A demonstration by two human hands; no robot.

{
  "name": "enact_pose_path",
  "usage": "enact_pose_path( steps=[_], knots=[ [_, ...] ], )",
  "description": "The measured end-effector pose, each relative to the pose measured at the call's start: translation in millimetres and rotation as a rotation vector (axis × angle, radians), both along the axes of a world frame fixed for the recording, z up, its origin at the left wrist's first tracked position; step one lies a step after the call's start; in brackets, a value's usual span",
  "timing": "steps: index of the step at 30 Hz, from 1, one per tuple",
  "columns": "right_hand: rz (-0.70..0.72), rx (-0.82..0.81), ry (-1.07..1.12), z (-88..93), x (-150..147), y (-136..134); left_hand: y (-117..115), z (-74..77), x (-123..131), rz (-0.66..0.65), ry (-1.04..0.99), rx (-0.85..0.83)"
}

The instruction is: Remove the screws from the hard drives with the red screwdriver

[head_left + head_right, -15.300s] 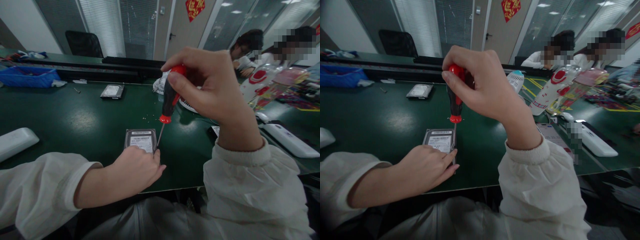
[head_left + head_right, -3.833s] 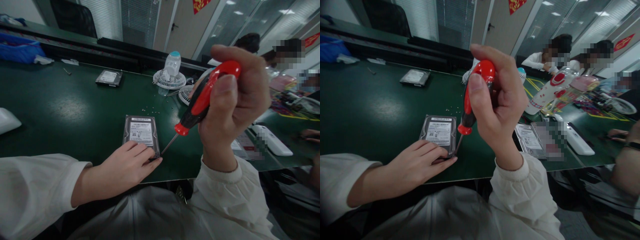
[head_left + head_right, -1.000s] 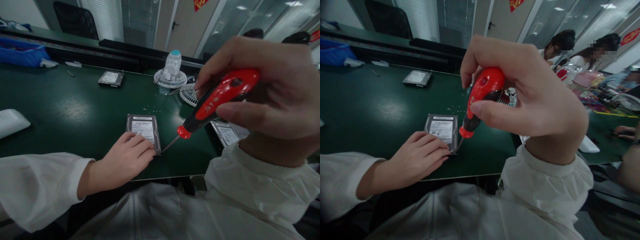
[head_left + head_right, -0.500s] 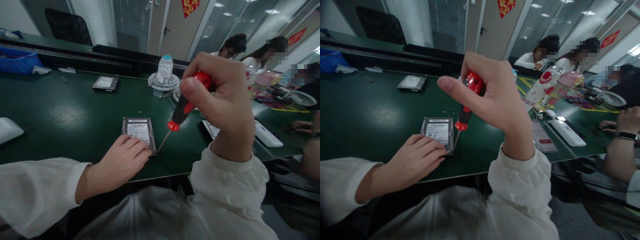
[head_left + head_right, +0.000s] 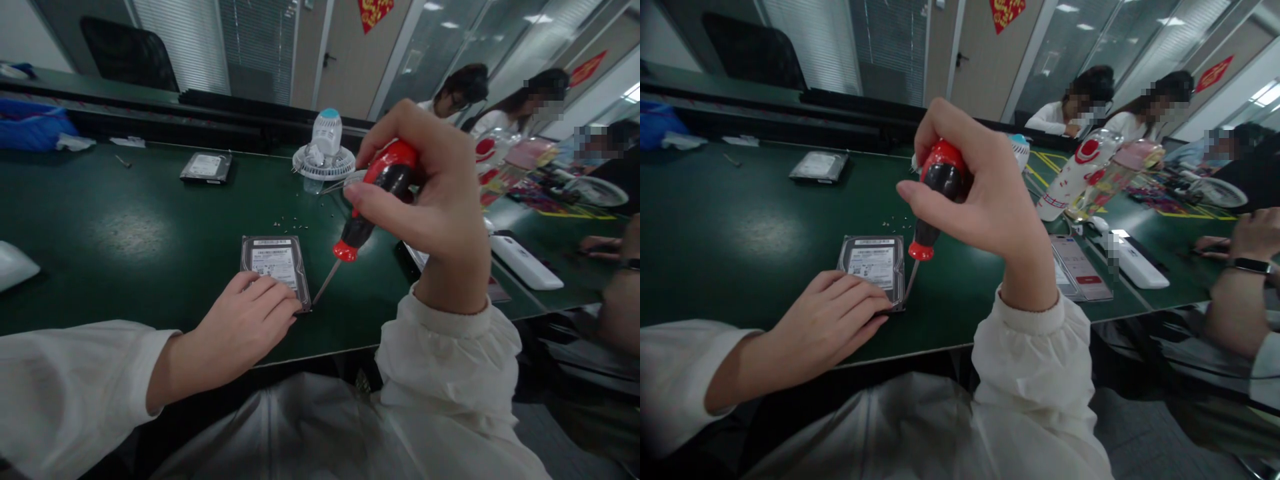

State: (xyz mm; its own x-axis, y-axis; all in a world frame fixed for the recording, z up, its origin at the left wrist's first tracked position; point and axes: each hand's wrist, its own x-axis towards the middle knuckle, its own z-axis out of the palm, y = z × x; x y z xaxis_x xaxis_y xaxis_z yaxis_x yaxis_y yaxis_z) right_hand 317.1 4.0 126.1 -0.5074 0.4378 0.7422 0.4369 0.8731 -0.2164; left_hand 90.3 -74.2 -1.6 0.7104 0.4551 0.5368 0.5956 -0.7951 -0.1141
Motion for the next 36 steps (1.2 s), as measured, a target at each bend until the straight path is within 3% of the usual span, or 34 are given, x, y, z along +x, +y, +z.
enact_pose_path(
  steps=[3,8,12,17,22,36],
  knots=[
    [0.072,-0.016,0.005,0.8,2.0,-0.6,0.0,0.3,0.5,0.004,0.006,-0.004],
    [0.049,-0.007,0.032,1.4,2.9,-0.9,-0.4,1.7,-0.1,-0.004,-0.001,-0.004],
    [0.138,-0.021,0.009,2.4,5.9,-0.7,-0.2,1.7,0.1,0.013,0.015,-0.004],
    [0.036,0.009,0.034,2.0,6.4,-1.5,0.4,0.8,0.8,0.01,0.006,0.013],
    [0.117,-0.047,0.026,2.0,7.4,-1.8,0.8,-0.5,0.4,0.022,0.02,0.01],
    [0.043,0.027,0.025,1.8,6.7,-3.7,0.8,0.7,0.3,0.013,0.018,0.012]
  ],
)
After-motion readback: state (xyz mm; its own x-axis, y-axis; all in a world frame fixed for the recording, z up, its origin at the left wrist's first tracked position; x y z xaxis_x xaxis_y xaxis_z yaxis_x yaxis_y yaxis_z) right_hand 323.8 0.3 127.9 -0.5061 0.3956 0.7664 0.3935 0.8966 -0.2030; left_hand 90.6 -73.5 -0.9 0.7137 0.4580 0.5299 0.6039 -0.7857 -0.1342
